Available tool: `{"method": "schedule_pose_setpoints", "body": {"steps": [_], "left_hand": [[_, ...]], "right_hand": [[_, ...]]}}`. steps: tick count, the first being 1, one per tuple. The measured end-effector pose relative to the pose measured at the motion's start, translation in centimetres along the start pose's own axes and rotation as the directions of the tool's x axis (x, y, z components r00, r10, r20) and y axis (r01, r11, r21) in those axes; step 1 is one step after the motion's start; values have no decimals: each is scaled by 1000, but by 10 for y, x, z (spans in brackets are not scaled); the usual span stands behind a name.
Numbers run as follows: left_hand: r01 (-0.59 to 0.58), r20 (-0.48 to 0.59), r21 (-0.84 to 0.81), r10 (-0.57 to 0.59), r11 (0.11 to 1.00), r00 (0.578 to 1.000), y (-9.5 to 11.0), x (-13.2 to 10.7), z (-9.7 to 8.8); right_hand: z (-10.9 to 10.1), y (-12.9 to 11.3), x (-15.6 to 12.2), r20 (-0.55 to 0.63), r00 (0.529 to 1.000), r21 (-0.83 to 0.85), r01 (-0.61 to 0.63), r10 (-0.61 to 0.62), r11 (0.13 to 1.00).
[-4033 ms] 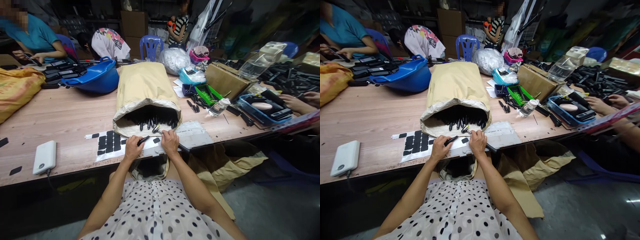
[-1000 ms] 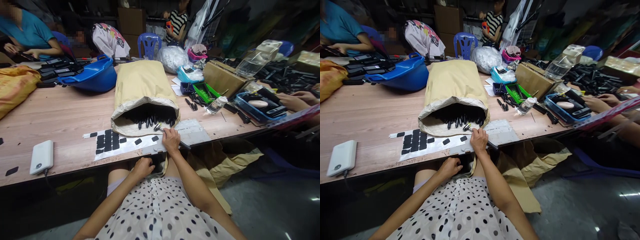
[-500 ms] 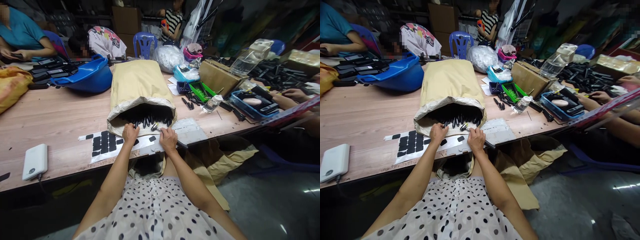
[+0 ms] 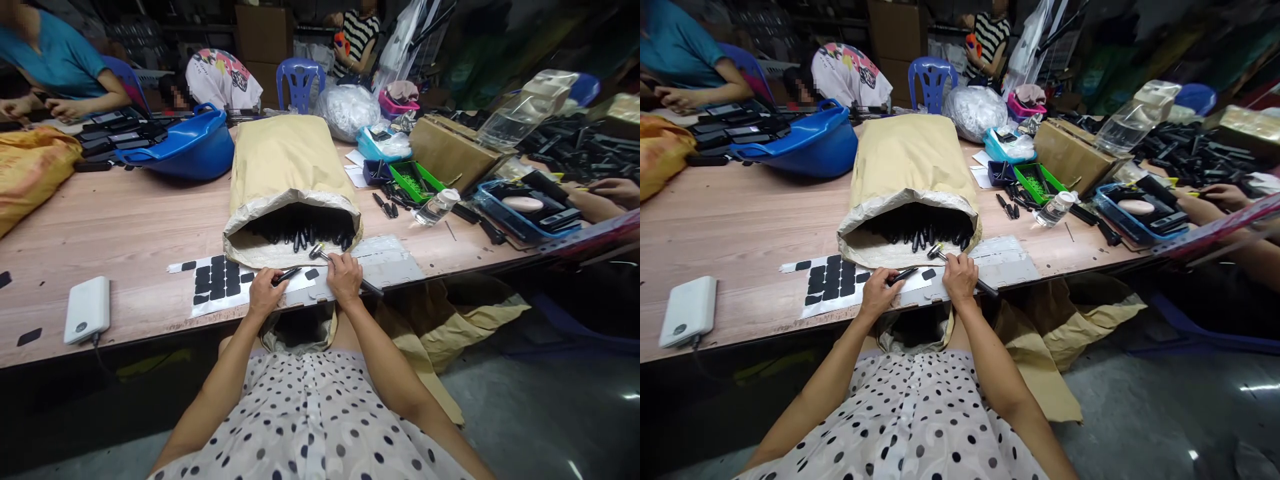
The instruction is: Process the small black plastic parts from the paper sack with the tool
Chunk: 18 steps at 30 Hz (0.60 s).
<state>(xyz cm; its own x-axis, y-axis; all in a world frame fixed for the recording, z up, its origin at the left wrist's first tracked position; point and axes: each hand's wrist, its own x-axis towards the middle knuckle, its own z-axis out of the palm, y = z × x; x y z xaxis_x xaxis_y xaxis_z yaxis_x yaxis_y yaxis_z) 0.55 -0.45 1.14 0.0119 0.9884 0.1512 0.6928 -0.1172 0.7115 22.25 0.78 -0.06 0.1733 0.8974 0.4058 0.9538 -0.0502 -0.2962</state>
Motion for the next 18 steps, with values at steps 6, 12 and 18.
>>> {"method": "schedule_pose_setpoints", "body": {"steps": [6, 12, 18], "left_hand": [[-5, 9, 17, 5, 1000, 1000, 3, 2, 0], [-19, 10, 14, 19, 1000, 1000, 5, 1, 0], [7, -3, -1, -7, 1000, 1000, 3, 2, 3]], "right_hand": [[-8, 3, -1, 33, 999, 89, -27, 24, 996], [-24, -17, -22, 41, 996, 407, 61, -85, 911], [-34, -39, -37, 64, 979, 464, 142, -193, 874]]}}
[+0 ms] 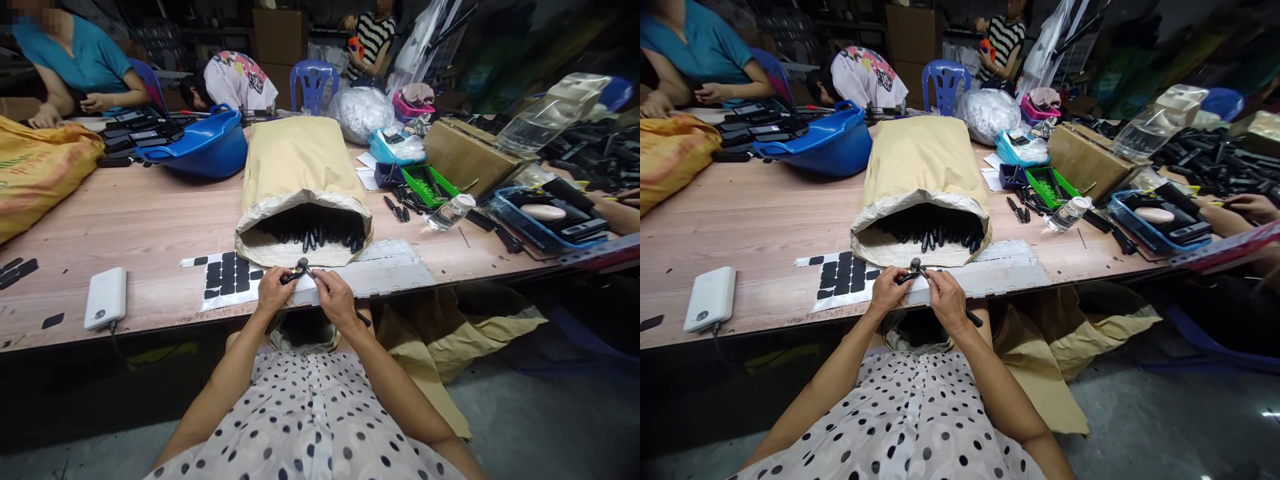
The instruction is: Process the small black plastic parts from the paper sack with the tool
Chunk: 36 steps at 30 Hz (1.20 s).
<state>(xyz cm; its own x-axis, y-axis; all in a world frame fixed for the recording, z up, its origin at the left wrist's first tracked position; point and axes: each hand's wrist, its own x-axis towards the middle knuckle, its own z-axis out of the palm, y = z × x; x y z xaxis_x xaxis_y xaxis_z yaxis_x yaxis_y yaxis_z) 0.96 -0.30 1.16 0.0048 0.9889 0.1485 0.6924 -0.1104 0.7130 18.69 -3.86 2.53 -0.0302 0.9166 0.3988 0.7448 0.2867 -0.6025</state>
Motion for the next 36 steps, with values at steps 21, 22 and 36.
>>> {"method": "schedule_pose_setpoints", "body": {"steps": [21, 22, 36], "left_hand": [[-12, -1, 4, 12, 1000, 1000, -3, 1, 2], [-10, -4, 9, 10, 1000, 1000, -3, 1, 2], [-5, 24, 89, 3, 996, 1000, 4, -2, 2]], "right_hand": [[2, 8, 0, -5, 999, -193, 50, -52, 980], [1, 10, 2, -22, 999, -188, 40, -45, 981], [-12, 71, 38, -135, 987, -447, -136, 84, 884]]}}
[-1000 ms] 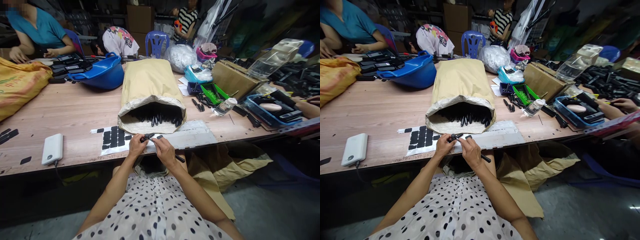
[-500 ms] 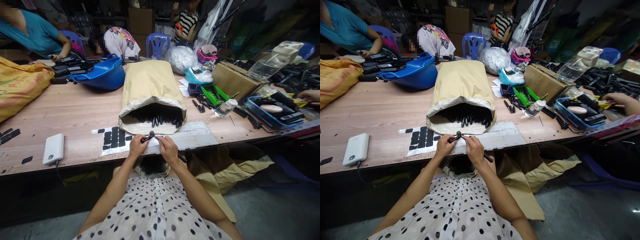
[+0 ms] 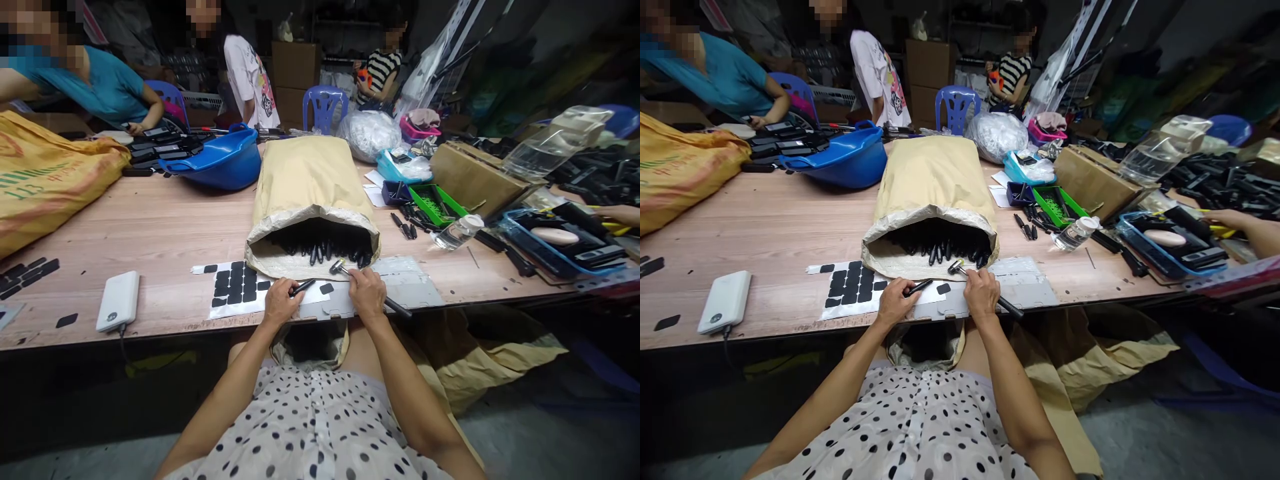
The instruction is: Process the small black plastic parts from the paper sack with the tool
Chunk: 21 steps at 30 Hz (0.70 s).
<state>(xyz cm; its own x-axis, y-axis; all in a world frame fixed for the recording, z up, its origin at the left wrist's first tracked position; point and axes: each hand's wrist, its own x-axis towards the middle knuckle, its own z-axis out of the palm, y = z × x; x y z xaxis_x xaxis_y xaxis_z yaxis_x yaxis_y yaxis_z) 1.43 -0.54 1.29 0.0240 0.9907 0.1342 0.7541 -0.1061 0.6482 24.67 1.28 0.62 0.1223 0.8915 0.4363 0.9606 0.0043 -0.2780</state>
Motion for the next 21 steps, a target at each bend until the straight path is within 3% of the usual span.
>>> {"method": "schedule_pose_setpoints", "body": {"steps": [5, 9, 12, 14, 16, 18, 21], "left_hand": [[-69, -24, -37, 68, 997, 997, -3, 0, -2], [-242, -54, -79, 238, 967, 970, 0, -17, -7], [-387, 82, -144, 401, 911, 912, 6, -47, -5], [-400, 234, -173, 432, 900, 871, 10, -69, 0], [-317, 391, -120, 338, 941, 856, 14, -84, 8], [-184, 519, 20, 147, 983, 842, 17, -90, 15], [-23, 610, 238, -131, 971, 781, 18, -87, 23]], "right_hand": [[10, -10, 7, 2, 1000, -70, 0, 0, 998], [13, -13, 6, 16, 1000, -105, 17, -15, 994], [13, -11, 5, 32, 999, -105, 23, -20, 994], [14, -10, 4, 26, 999, -97, 21, -19, 995], [14, -9, 4, 12, 1000, -85, 24, -23, 996], [14, -10, 4, 5, 1000, -75, 28, -27, 997], [14, -12, 5, 14, 1000, -66, 12, -11, 998]]}}
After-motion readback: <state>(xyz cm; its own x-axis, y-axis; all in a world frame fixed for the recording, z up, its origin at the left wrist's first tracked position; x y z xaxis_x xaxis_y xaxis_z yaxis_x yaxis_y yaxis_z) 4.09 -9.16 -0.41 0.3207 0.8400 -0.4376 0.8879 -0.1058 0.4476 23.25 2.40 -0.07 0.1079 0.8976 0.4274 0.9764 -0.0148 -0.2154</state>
